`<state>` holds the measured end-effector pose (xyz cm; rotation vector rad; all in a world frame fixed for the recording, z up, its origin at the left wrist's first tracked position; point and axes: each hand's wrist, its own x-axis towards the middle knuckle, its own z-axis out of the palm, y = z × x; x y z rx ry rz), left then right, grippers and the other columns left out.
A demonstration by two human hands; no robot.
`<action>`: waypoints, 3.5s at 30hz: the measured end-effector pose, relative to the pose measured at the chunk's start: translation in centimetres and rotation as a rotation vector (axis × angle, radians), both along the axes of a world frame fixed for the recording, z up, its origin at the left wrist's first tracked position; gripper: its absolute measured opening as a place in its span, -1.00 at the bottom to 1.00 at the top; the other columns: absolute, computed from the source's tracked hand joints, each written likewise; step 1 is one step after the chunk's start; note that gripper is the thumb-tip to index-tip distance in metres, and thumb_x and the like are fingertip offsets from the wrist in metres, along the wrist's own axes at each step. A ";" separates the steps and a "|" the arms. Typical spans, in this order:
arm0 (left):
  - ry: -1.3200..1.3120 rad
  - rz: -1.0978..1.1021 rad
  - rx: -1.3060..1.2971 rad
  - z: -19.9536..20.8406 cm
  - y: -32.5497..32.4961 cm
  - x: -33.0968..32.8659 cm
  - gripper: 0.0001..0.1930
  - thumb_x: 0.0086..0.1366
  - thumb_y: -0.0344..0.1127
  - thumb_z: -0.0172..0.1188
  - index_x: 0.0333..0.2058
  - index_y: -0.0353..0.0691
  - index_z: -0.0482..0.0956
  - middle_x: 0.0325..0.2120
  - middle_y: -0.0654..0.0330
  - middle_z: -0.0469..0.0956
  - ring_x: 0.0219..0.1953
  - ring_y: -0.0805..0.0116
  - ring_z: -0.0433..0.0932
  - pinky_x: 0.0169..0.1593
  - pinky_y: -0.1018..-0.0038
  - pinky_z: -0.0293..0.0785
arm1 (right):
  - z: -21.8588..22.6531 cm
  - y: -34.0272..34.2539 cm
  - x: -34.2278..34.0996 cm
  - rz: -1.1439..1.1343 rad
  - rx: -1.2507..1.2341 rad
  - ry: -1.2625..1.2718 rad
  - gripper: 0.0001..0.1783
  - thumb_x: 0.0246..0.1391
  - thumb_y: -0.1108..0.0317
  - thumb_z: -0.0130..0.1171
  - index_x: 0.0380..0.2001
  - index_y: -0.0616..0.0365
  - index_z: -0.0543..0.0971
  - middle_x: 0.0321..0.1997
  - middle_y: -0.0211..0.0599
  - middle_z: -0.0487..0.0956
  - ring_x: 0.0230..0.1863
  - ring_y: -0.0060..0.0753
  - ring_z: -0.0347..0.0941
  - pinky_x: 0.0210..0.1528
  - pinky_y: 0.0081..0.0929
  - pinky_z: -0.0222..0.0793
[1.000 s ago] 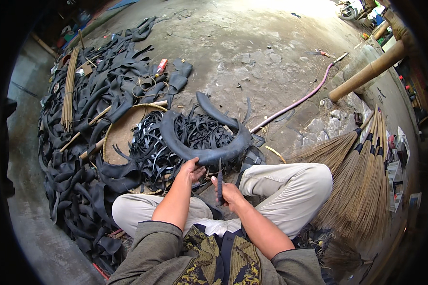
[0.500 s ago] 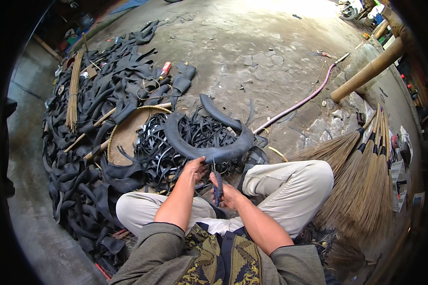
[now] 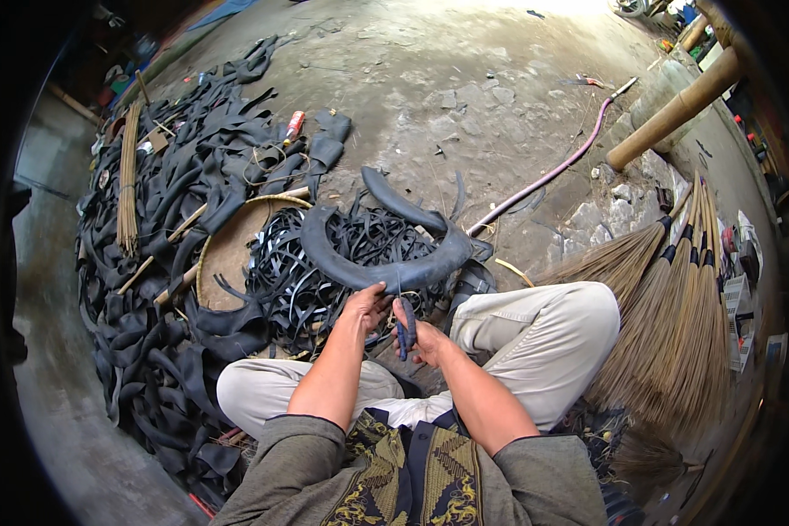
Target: The person sits on the ground and uses a knife to cut a piece of black rubber into thin strips. They hold the rubber with one hand and cut with the other, repeatedly adjusting the piece as they work. Cut strips accumulate in a pile on the floor.
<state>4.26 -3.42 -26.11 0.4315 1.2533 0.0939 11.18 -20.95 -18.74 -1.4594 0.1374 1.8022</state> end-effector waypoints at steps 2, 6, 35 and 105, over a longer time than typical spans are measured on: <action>0.009 -0.010 -0.001 0.0 0.0 0.0 -0.72 0.29 -0.34 0.35 -0.07 -0.16 0.51 -0.27 0.18 0.63 -0.31 0.20 0.68 -0.02 0.15 0.56 | -0.3 0.0 0.1 0.009 0.016 -0.032 0.17 -0.33 -0.90 -0.05 -0.09 0.00 0.54 -0.35 -0.50 0.56 -0.31 -0.54 0.52 -0.26 -0.38 0.18; -0.022 -0.012 0.013 0.2 -0.2 0.2 -0.73 0.31 -0.36 0.34 -0.08 -0.19 0.50 -0.29 0.16 0.62 -0.32 0.23 0.67 -0.10 0.18 0.63 | -0.7 -0.1 0.2 -0.035 0.009 -0.063 0.13 -0.26 -0.87 -0.05 -0.15 0.05 0.56 -0.43 -0.49 0.55 -0.41 -0.54 0.52 -0.34 -0.45 0.21; -0.058 -0.103 0.106 4.2 -1.4 0.6 -0.79 0.32 -0.43 0.30 -0.51 -0.19 0.51 -0.66 0.29 0.49 -0.69 0.52 0.32 -0.54 0.49 0.30 | -1.0 1.1 0.2 -0.190 0.191 -0.363 -0.06 -0.11 -0.70 0.13 -0.44 0.13 0.52 -0.64 -0.49 0.43 -0.64 -0.58 0.41 -0.57 -0.57 0.30; -0.340 0.333 -0.044 13.4 -2.5 -1.2 -0.62 0.50 -0.02 0.12 0.01 -0.23 0.56 -0.26 0.13 0.67 -0.29 0.21 0.66 -0.19 0.22 0.65 | 20.7 6.8 8.4 -0.099 0.537 -0.655 -0.56 0.15 0.05 0.45 -0.18 0.19 0.55 -0.43 -0.46 0.57 -0.46 -0.67 0.45 -0.40 -0.70 0.35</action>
